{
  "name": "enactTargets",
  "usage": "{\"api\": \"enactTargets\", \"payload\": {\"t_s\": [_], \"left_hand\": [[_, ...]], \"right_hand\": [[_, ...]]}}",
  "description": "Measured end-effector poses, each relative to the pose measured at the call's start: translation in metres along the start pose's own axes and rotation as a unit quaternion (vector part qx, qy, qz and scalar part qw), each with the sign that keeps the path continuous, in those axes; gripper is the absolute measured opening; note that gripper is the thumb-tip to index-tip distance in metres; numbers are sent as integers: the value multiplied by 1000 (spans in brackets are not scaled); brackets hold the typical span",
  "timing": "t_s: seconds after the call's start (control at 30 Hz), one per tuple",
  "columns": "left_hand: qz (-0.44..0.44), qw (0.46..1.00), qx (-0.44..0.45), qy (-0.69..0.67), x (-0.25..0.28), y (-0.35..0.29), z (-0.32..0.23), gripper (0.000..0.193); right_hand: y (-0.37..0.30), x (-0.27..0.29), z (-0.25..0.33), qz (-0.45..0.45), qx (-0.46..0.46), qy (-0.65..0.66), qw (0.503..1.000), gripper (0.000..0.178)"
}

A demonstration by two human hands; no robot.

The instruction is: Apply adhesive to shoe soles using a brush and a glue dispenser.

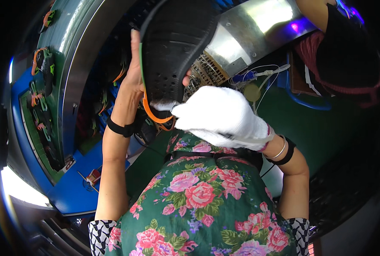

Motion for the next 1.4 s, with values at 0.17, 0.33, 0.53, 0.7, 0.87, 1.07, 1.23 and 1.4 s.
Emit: {"api": "enactTargets", "payload": {"t_s": [0.17,0.33,0.53,0.7,0.87,1.07,1.23,1.4], "left_hand": [[-73,992,47,86,0,8,1,111],[-41,993,82,71,-3,12,4,102],[-88,974,162,135,8,13,11,85],[-148,971,146,120,6,23,23,91],[-144,976,134,-94,25,3,45,117],[-171,967,80,-169,-6,5,60,66],[-85,982,-69,-155,19,2,75,52],[-109,994,14,24,11,1,80,53]], "right_hand": [[-9,-13,-4,80,25,-29,996,18],[4,7,-9,51,-29,78,995,23],[-2,-4,-14,153,35,87,984,25],[-2,12,-20,114,-25,39,992,17],[-9,22,-38,-45,-235,297,924,15],[-1,56,-34,-222,-234,134,937,17],[16,60,-31,-113,-131,-26,985,19],[4,56,-35,-88,-107,-75,988,18]]}}
Point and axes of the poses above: each hand's wrist, its own y-axis towards the middle knuckle, its own x-axis out of the back of the hand, z = x × y, the point moved 5 cm from there along y, towards the middle knuckle, and after that the axes turned 2 degrees about y, right-handed, at the moved point
